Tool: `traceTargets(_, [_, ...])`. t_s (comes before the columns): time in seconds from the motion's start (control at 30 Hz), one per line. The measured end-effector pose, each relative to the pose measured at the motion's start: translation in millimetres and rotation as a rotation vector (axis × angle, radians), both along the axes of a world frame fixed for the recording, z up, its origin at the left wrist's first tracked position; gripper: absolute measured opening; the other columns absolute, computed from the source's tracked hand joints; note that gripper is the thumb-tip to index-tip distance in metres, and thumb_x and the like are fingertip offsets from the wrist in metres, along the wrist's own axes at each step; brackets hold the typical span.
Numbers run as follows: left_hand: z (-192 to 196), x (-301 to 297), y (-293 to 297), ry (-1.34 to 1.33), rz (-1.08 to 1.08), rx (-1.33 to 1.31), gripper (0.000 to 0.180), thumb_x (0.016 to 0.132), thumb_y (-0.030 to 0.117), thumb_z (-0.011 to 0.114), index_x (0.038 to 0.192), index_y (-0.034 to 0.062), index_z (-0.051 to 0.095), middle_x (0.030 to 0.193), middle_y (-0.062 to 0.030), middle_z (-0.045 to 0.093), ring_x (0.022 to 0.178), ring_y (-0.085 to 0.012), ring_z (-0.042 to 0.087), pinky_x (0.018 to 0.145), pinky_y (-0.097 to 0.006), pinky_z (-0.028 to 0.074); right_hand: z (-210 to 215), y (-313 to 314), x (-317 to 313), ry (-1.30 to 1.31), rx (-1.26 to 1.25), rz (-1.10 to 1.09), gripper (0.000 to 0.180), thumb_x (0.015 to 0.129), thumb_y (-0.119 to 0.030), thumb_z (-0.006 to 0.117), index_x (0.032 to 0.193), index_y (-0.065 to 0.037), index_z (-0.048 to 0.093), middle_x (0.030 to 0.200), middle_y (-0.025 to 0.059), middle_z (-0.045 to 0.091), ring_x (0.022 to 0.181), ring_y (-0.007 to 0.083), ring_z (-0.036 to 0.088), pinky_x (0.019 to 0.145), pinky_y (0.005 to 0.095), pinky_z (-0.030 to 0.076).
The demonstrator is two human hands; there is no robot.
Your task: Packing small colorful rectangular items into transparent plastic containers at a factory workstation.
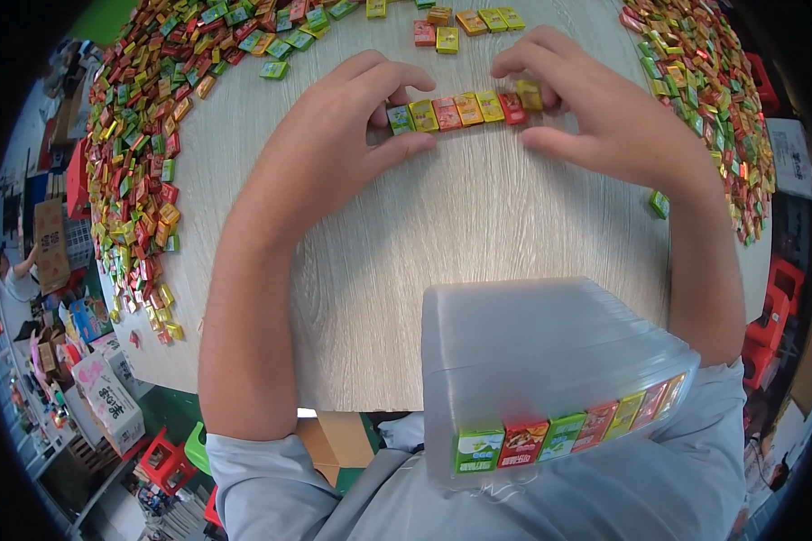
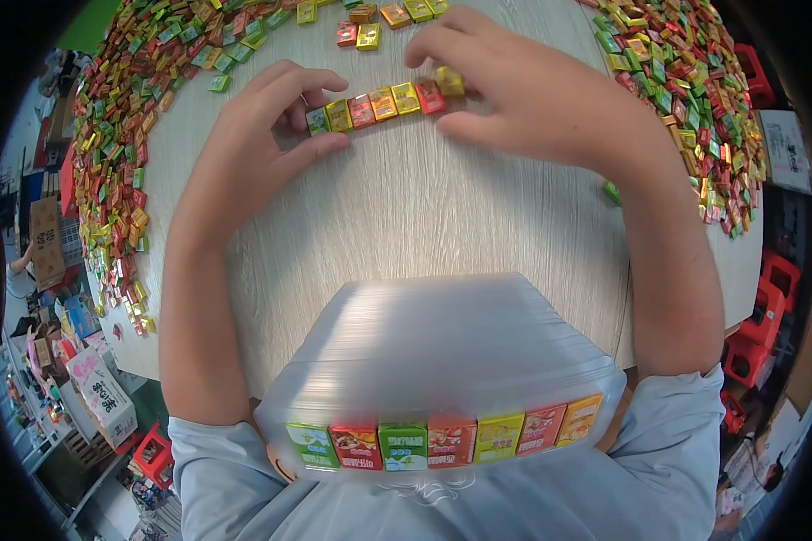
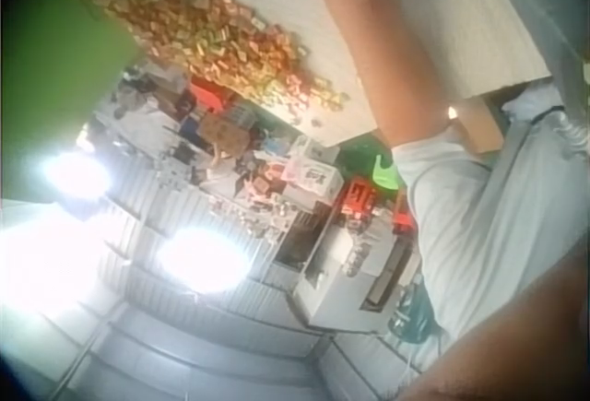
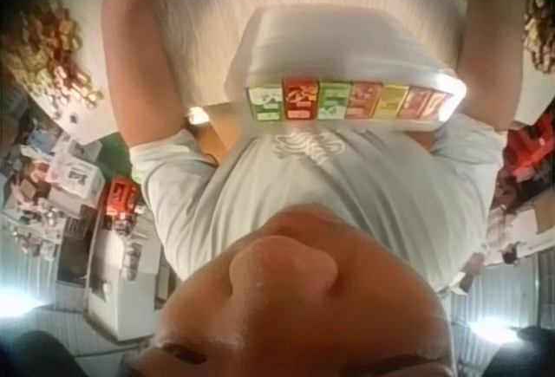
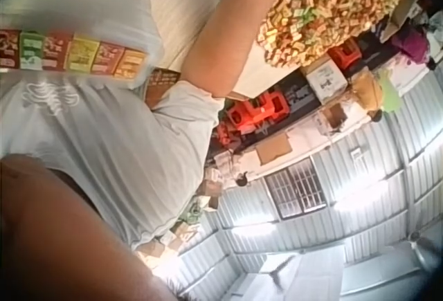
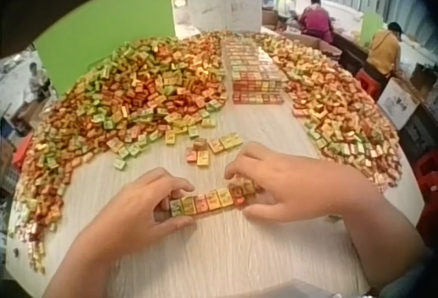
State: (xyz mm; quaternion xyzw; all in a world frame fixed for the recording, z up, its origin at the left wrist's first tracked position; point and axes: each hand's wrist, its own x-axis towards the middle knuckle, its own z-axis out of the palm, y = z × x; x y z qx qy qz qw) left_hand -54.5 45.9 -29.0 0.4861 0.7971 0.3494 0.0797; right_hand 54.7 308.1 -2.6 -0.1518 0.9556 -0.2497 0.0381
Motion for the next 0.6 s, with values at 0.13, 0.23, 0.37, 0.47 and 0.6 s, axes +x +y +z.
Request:
traceTargets(0.13, [1,2,5,0.015,-0.014,-0.02,0.034,0.084,0.009,0.084,0.115,0.0031,0.072,0.096,-0.0063,0.059,0.079,-0.018,0.054,0.071,-0.03,0.048,-15,-6,-3,0.088,-0.064,-0.018,0.042,0.094,-0.01,0.068,0.134,-0.007,0.057,0.129,0.0081,0.054,0.103,0.0243,0.061,0.09,0.0331,0.053])
traceTargets(0.23, [1,2,6,0.017,-0.01,-0.028,0.032,0.085,0.01,0.083,0.114,0.0023,0.072,0.095,-0.0063,0.058,0.078,-0.0182,0.054,0.07,-0.031,0.047,-15,-1,-7,0.039,-0.133,0.042,0.036,0.096,-0.014,0.07,0.13,-0.005,0.06,0.127,0.009,0.055,0.105,0.0263,0.062,0.09,0.0352,0.053])
traceTargets(0.37, [1,3,8,0.032,0.0,-0.035,0.031,0.085,0.01,0.083,0.113,0.0026,0.072,0.094,-0.0059,0.059,0.076,-0.018,0.053,0.068,-0.031,0.047,-14,-2,-9,0.058,-0.084,0.051,0.03,0.097,-0.015,0.071,0.124,-0.003,0.062,0.119,0.0103,0.057,0.101,0.0263,0.063,0.088,0.0345,0.053])
traceTargets(0.47, [-2,3,9,0.104,0.0,-0.028,0.03,0.084,0.011,0.083,0.112,0.0034,0.072,0.093,-0.0057,0.059,0.076,-0.0178,0.053,0.068,-0.031,0.046,-14,-2,-8,0.068,-0.066,0.05,0.028,0.097,-0.014,0.07,0.122,-0.003,0.063,0.116,0.0104,0.058,0.1,0.0264,0.063,0.087,0.0344,0.053])
traceTargets(0.6, [-2,4,10,0.103,0.008,-0.024,0.031,0.084,0.012,0.083,0.112,0.0047,0.072,0.093,-0.0057,0.059,0.075,-0.0176,0.053,0.067,-0.031,0.046,-18,-4,-8,0.084,-0.09,0.026,0.027,0.097,-0.013,0.07,0.121,-0.003,0.064,0.116,0.0105,0.058,0.099,0.027,0.064,0.084,0.034,0.055])
